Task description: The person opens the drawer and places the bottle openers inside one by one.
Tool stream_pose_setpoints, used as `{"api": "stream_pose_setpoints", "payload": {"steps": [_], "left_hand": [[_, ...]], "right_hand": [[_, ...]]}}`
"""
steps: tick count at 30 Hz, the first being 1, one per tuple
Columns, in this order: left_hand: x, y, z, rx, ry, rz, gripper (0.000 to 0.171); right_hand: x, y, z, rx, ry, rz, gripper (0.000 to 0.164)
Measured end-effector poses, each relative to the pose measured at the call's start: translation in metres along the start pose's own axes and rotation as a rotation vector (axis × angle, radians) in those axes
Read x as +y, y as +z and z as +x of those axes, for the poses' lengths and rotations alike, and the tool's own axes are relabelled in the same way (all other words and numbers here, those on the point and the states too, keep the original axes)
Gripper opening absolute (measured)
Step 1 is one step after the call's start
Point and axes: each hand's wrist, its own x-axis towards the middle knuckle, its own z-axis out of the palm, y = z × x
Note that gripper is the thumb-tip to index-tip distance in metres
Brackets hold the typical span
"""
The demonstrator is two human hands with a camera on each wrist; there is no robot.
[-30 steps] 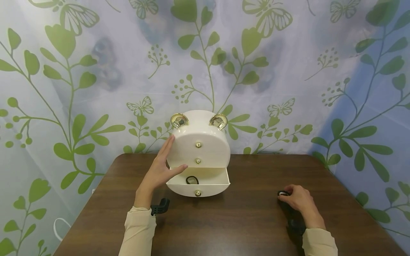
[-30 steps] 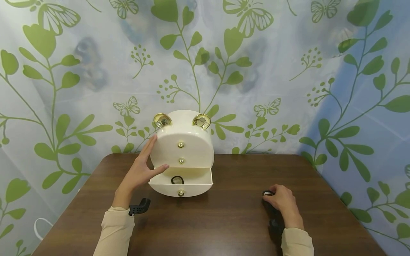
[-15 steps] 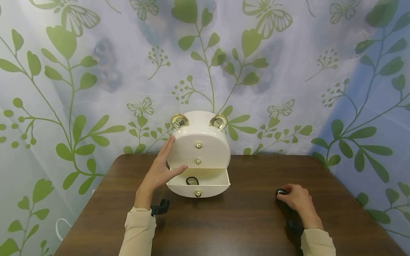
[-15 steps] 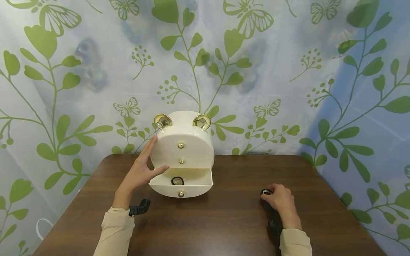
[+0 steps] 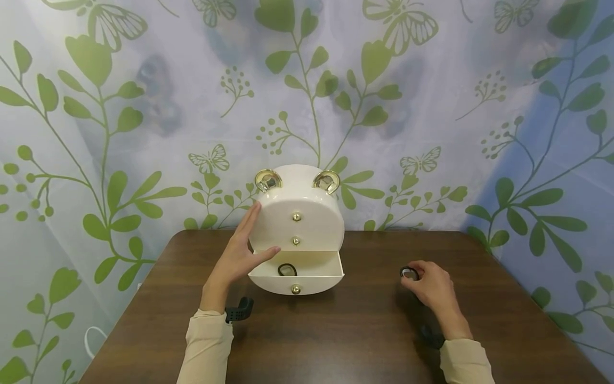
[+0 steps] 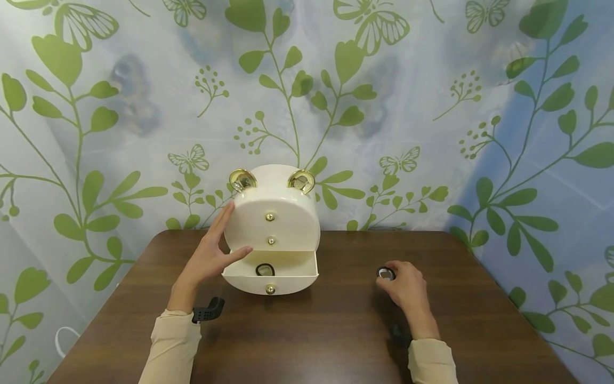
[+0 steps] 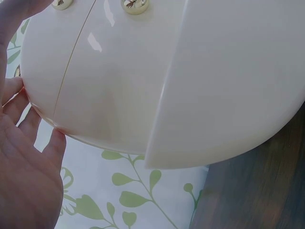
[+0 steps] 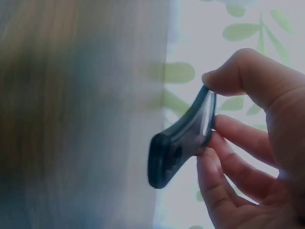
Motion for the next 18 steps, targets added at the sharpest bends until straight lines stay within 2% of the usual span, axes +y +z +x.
{"api": "stream_pose_setpoints", "payload": {"steps": [7,18], "left_hand": [[0.0,0.001,0.001,-0.004,-0.012,-0.005,0.11],[0.004,-0.002,0.001,-0.012,-0.03,-0.002,0.11]], "right_hand": [[-0.025,0.004,0.002,0.076,-0.047,0.052,0.042],[-0.067,0.009,0.007,0.107,-0.084,0.147,0.044]]}}
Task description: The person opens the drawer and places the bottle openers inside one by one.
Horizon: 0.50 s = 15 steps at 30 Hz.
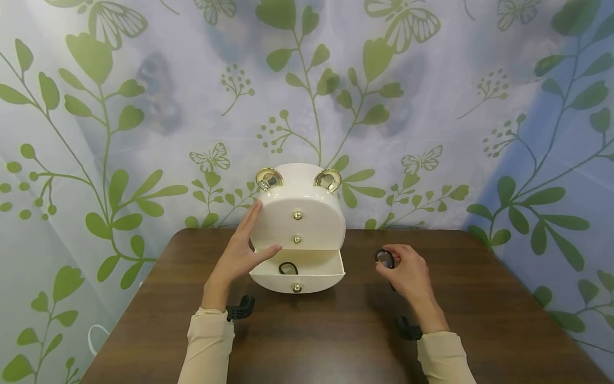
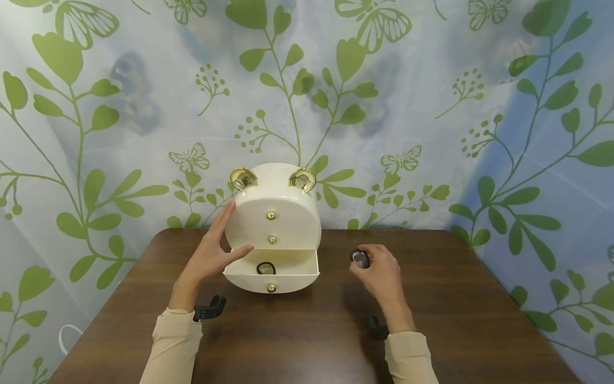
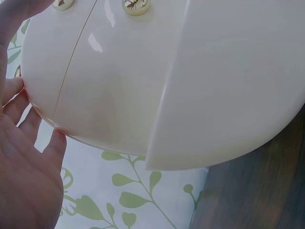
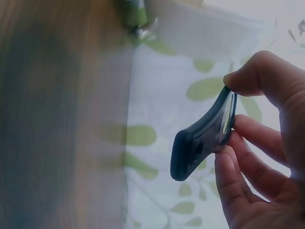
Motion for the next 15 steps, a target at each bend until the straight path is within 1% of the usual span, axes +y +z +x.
{"api": "stream_pose_setpoints", "payload": {"steps": [8,15], "left_hand": [[-0.001,0.001,0.0,0.002,0.002,-0.001,0.11],[-0.001,0.0,0.001,0.004,0.01,0.002,0.11]], "right_hand": [[-0.028,0.015,0.004,0.034,-0.038,0.077,0.043],[-0.045,0.025,0.006,0.089,-0.112,0.123,0.041]]}}
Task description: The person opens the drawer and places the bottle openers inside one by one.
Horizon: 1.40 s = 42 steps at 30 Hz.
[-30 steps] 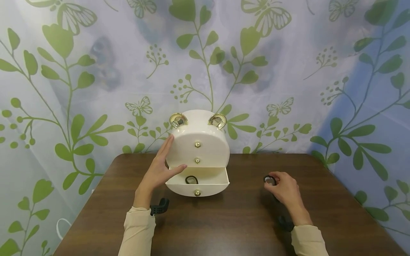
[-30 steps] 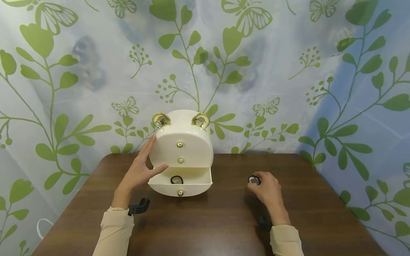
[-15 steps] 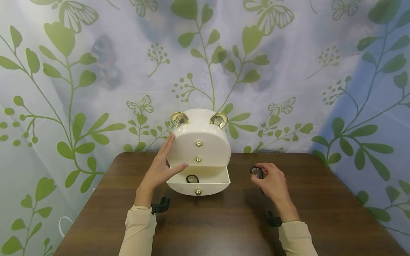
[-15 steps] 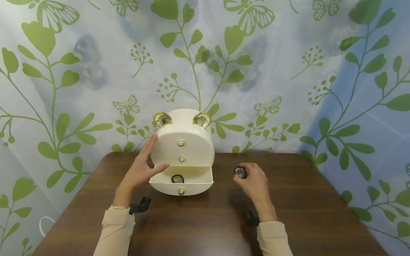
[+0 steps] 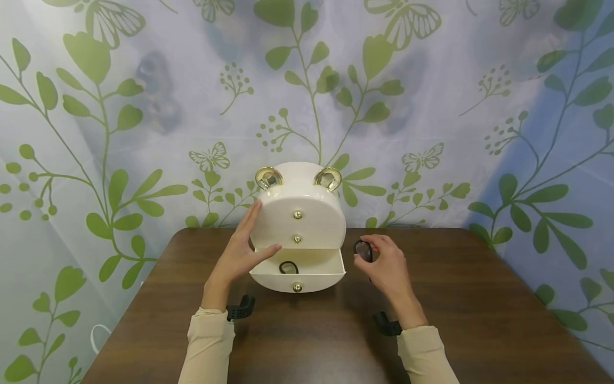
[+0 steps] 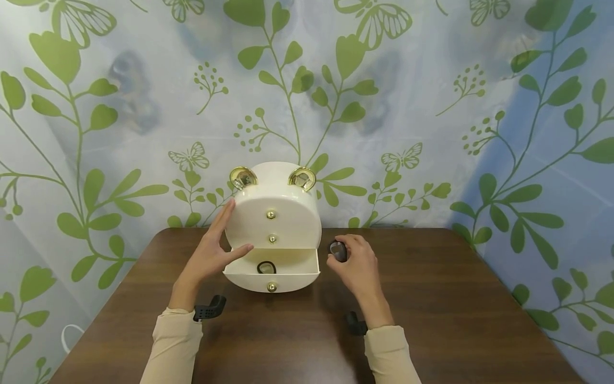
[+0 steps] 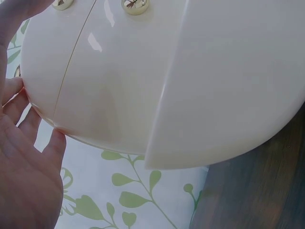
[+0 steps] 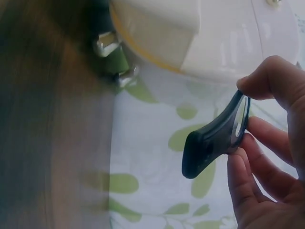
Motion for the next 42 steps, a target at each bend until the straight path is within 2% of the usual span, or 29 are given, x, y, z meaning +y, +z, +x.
{"api": "stream_pose_setpoints", "payload": {"steps": [10,22,36,42], "left_hand": [[0.001,-0.001,0.0,-0.005,-0.009,-0.002,0.109],[0.001,0.001,0.0,-0.01,-0.021,-0.001,0.109],[0.0,-0.001,0.0,-0.005,-0.024,0.002,0.109],[-0.001,0.0,0.0,-0.004,-0.023,0.001,0.109]], "right_hand": [[-0.017,0.013,-0.001,0.036,-0.123,0.056,0.04],[-0.037,0.039,0.002,0.065,-0.305,0.057,0.038],[-0.054,0.062,0.002,0.058,-0.424,0.061,0.04],[-0.056,0.068,-0.001,0.036,-0.412,0.06,0.041]]}}
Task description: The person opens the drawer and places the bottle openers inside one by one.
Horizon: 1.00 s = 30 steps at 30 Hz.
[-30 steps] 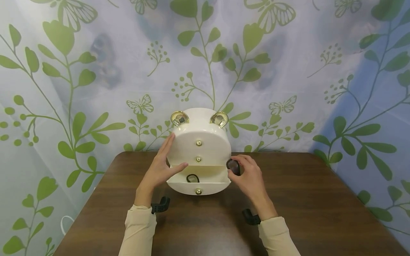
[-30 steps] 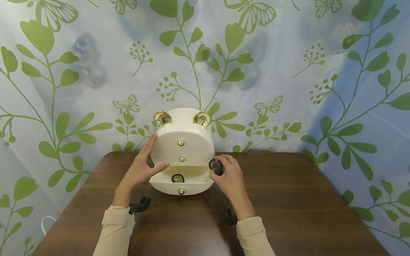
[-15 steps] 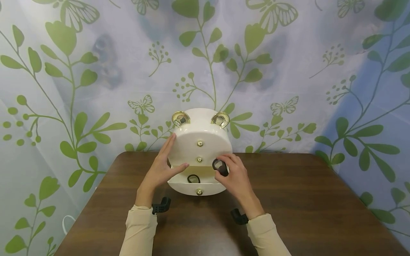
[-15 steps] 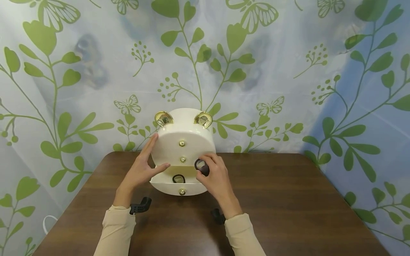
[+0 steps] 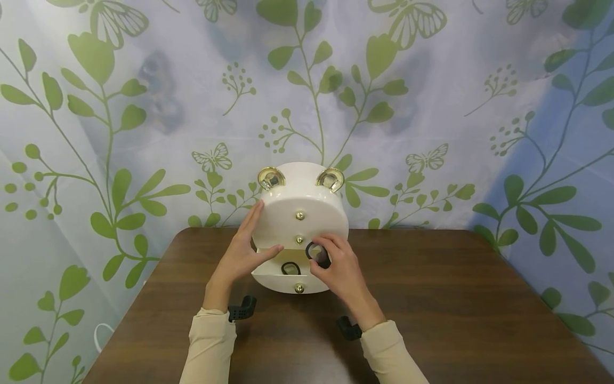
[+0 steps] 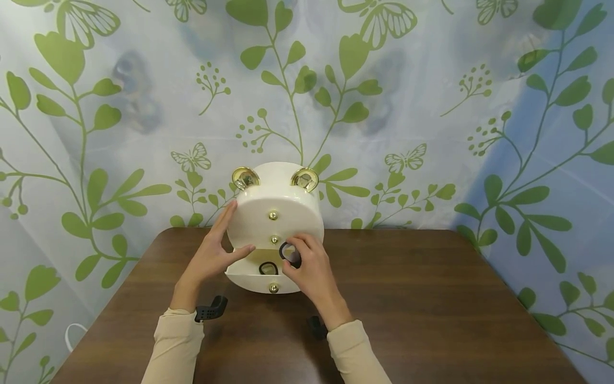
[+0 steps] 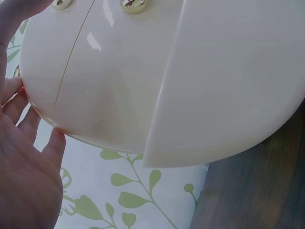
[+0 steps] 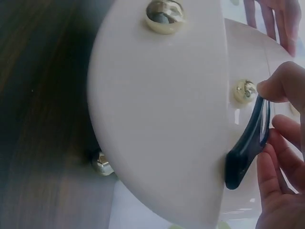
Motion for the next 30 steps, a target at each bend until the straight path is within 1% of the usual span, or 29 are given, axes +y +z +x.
{"api": "stream_pose_setpoints", "payload": {"steps": [8,21,30], "left_hand": [[-0.0025,0.0009,0.0003,0.007,0.004,0.009,0.109],[-0.0025,0.0009,0.0013,0.006,0.016,0.006,0.109],[-0.0038,0.0015,0.0014,0.006,0.019,-0.002,0.109]], "right_hand": [[0.0005,0.0061,-0.0026,-0.042,0.018,-0.008,0.042],[-0.0001,0.0074,-0.0032,-0.093,0.067,0.038,0.038],[-0.0007,0.0092,-0.0043,-0.094,0.072,0.085,0.036]]}}
